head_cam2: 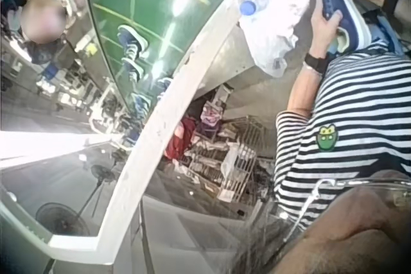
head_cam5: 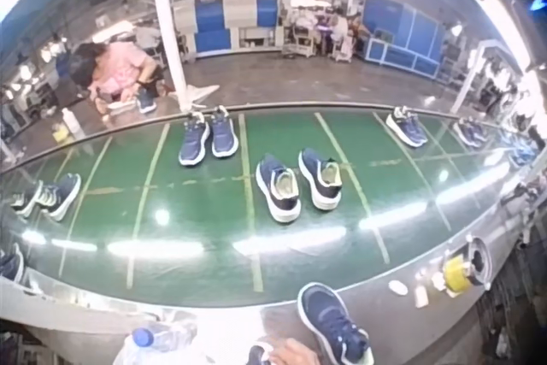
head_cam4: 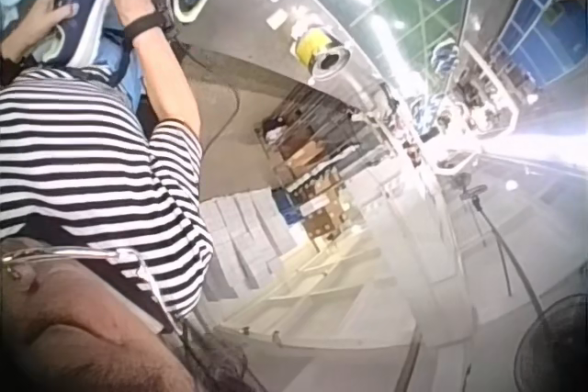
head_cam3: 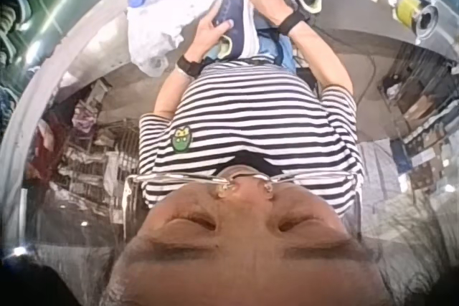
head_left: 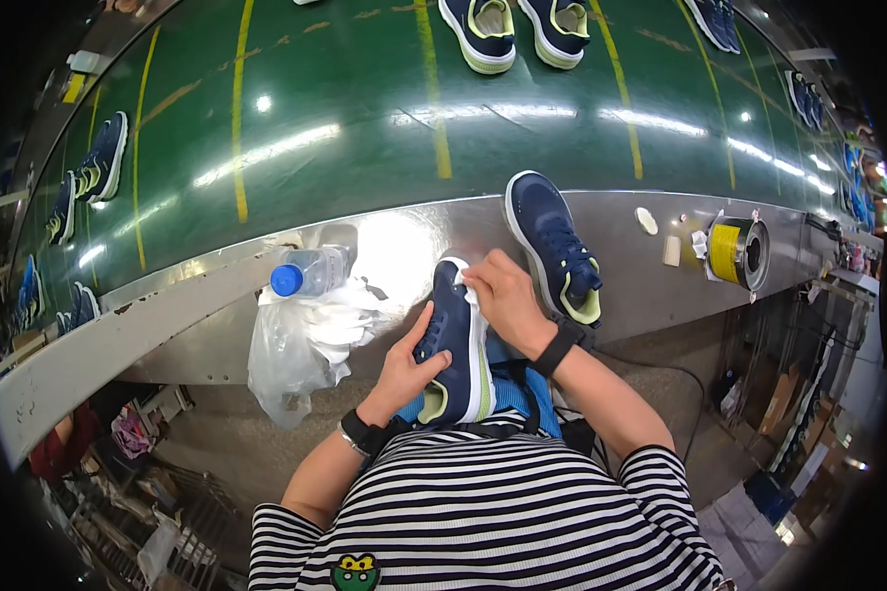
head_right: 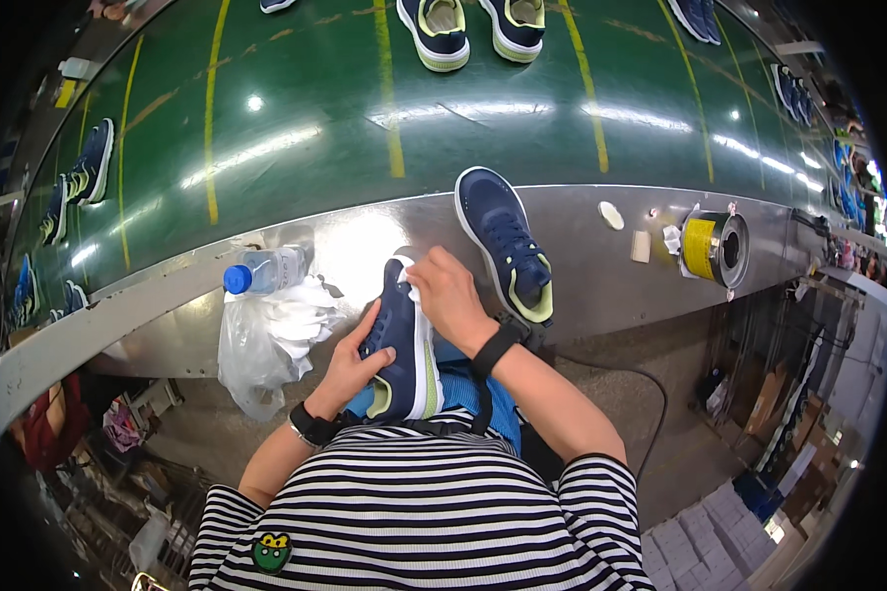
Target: The person wipes the exterior of blue sneakers with a white cloth on a factory assembly line. They handle the shoes one at a time, rotating them to clean different sides, and place them back on the moving conveyor belt.
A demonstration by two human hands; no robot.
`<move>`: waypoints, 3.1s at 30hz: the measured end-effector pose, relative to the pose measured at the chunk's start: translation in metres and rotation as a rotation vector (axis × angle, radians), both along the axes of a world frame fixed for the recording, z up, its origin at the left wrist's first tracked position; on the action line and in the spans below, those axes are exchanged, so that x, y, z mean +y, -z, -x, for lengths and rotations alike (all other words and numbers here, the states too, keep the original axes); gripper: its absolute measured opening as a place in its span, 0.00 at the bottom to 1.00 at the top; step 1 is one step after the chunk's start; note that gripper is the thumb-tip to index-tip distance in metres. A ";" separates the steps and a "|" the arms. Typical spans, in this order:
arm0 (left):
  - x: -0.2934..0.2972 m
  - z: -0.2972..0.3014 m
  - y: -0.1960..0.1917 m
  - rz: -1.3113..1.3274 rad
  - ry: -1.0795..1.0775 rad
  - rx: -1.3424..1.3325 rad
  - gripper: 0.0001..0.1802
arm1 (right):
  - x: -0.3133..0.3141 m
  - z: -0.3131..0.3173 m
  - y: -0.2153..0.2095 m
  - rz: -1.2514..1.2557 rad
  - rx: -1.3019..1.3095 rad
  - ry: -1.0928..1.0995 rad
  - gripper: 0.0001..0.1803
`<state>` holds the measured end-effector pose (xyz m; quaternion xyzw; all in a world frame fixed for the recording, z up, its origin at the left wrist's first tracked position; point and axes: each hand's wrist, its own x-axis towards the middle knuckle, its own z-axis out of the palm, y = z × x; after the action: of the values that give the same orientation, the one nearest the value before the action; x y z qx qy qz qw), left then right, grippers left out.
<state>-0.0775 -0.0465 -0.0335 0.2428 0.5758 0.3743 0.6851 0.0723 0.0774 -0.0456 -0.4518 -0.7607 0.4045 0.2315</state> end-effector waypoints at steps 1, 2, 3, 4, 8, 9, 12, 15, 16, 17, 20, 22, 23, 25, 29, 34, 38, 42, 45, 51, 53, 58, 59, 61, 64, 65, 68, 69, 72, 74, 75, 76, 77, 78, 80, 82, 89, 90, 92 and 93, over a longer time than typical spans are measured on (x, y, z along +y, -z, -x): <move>-0.001 0.000 0.000 -0.002 0.013 0.019 0.40 | -0.004 -0.003 -0.002 -0.004 -0.001 -0.004 0.03; -0.001 -0.001 0.000 -0.009 0.015 0.030 0.40 | -0.008 -0.005 -0.003 -0.025 0.033 -0.002 0.04; -0.001 -0.002 -0.001 -0.017 0.017 0.041 0.40 | -0.012 -0.008 -0.005 -0.031 0.039 -0.002 0.04; -0.002 -0.003 -0.001 -0.020 0.022 0.051 0.40 | -0.016 -0.011 -0.007 -0.032 0.044 0.000 0.04; -0.001 -0.002 -0.006 0.013 0.004 0.003 0.41 | -0.034 -0.026 -0.016 -0.008 0.028 -0.055 0.04; -0.003 -0.001 -0.007 0.006 0.003 0.001 0.41 | -0.040 -0.032 -0.017 0.004 0.024 -0.089 0.05; -0.003 0.003 -0.007 -0.022 0.003 -0.015 0.41 | -0.063 -0.048 -0.026 0.370 0.098 -0.054 0.05; -0.007 0.002 -0.004 -0.028 -0.008 -0.022 0.41 | -0.053 -0.045 -0.030 0.408 0.129 0.132 0.05; -0.008 0.002 -0.003 -0.029 -0.010 -0.025 0.41 | -0.046 -0.043 -0.028 0.395 0.161 0.172 0.06; -0.009 0.001 -0.004 -0.037 -0.002 -0.011 0.41 | -0.038 -0.038 -0.031 0.440 0.174 0.227 0.05; -0.008 0.000 -0.006 -0.048 0.016 0.013 0.41 | -0.020 -0.026 -0.029 0.389 0.154 0.291 0.05; -0.008 0.000 -0.007 -0.028 0.020 0.000 0.41 | -0.014 -0.021 -0.020 0.357 0.169 0.337 0.06; -0.008 0.001 -0.007 -0.034 0.029 0.011 0.41 | -0.011 -0.016 -0.016 0.336 0.178 0.278 0.06; -0.009 0.002 -0.005 -0.043 0.049 0.029 0.41 | -0.007 -0.006 -0.011 0.297 0.191 0.165 0.06; -0.012 0.002 -0.003 -0.055 0.021 0.020 0.41 | -0.025 -0.015 -0.014 0.252 0.133 0.095 0.06; -0.011 0.004 0.002 -0.069 0.078 0.072 0.41 | -0.008 0.002 -0.008 0.139 0.112 0.109 0.04; -0.014 0.003 0.002 -0.064 0.059 0.092 0.41 | -0.007 0.003 -0.007 0.155 0.089 0.105 0.03; -0.012 0.007 0.002 -0.090 0.111 0.122 0.41 | -0.021 -0.005 -0.009 0.208 0.145 0.143 0.03; -0.014 0.005 0.005 -0.085 0.112 0.130 0.41 | -0.003 0.007 -0.005 0.204 0.118 0.105 0.03; 0.014 0.008 -0.003 -0.060 0.376 0.388 0.43 | 0.007 0.012 -0.004 0.249 0.146 0.094 0.03; 0.023 0.002 -0.004 -0.002 0.442 0.463 0.46 | 0.008 0.007 -0.006 0.233 0.098 0.093 0.03; 0.036 0.002 -0.016 0.143 0.513 0.418 0.48 | -0.019 -0.012 -0.011 0.183 0.115 0.088 0.03; 0.035 0.002 -0.013 0.112 0.510 0.435 0.47 | -0.017 -0.011 -0.011 0.183 0.125 0.092 0.03; 0.030 0.000 -0.006 0.052 0.507 0.471 0.47 | -0.012 -0.007 -0.009 0.184 0.148 0.102 0.03; 0.034 -0.002 -0.009 0.070 0.493 0.483 0.47 | 0.010 0.007 0.002 0.127 0.123 0.058 0.01; 0.034 -0.002 -0.011 0.083 0.499 0.474 0.47 | 0.013 0.009 0.003 0.125 0.127 0.051 0.02; 0.036 -0.001 -0.013 0.094 0.507 0.462 0.47 | 0.001 -0.004 -0.003 0.139 0.118 0.037 0.03; 0.035 -0.001 -0.012 0.083 0.509 0.468 0.47 | -0.006 -0.010 -0.005 0.140 0.123 0.033 0.03; 0.033 -0.003 -0.010 0.077 0.501 0.484 0.47 | -0.007 -0.010 -0.006 0.165 0.125 0.028 0.03; 0.030 -0.007 -0.009 0.070 0.491 0.518 0.46 | 0.001 -0.003 -0.001 0.131 0.109 0.008 0.03; 0.027 -0.010 -0.007 0.062 0.478 0.547 0.46 | 0.010 0.003 0.003 0.116 0.093 -0.007 0.03; 0.028 -0.010 -0.005 0.045 0.463 0.582 0.45 | 0.017 0.007 0.005 0.092 0.081 -0.022 0.03; 0.029 -0.009 -0.006 0.054 0.476 0.560 0.46 | 0.016 0.007 0.004 0.095 0.094 -0.017 0.03; 0.029 -0.008 -0.007 0.064 0.490 0.539 0.47 | 0.014 0.004 0.002 0.097 0.108 -0.012 0.03; 0.031 -0.006 -0.011 0.083 0.495 0.502 0.47 | 0.002 -0.004 0.000 0.106 0.141 0.005 0.03; 0.034 -0.004 -0.013 0.097 0.482 0.471 0.47 | -0.015 -0.016 -0.007 0.126 0.125 0.027 0.03; 0.033 -0.006 -0.013 0.064 0.487 0.516 0.45 | 0.016 0.007 0.014 0.072 0.140 -0.015 0.04; 0.031 -0.005 -0.011 0.060 0.474 0.505 0.45 | 0.019 0.011 0.013 0.105 0.138 -0.020 0.04; 0.030 -0.003 -0.010 0.069 0.461 0.489 0.45 | 0.017 0.011 0.011 0.153 0.161 -0.006 0.04; 0.031 -0.002 -0.011 0.079 0.466 0.485 0.45 | 0.010 0.006 0.009 0.165 0.186 0.019 0.05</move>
<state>-0.0759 -0.0153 -0.0224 0.4231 0.6650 0.1165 0.6044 0.0668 0.0879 -0.0541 -0.4372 -0.6956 0.5037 0.2671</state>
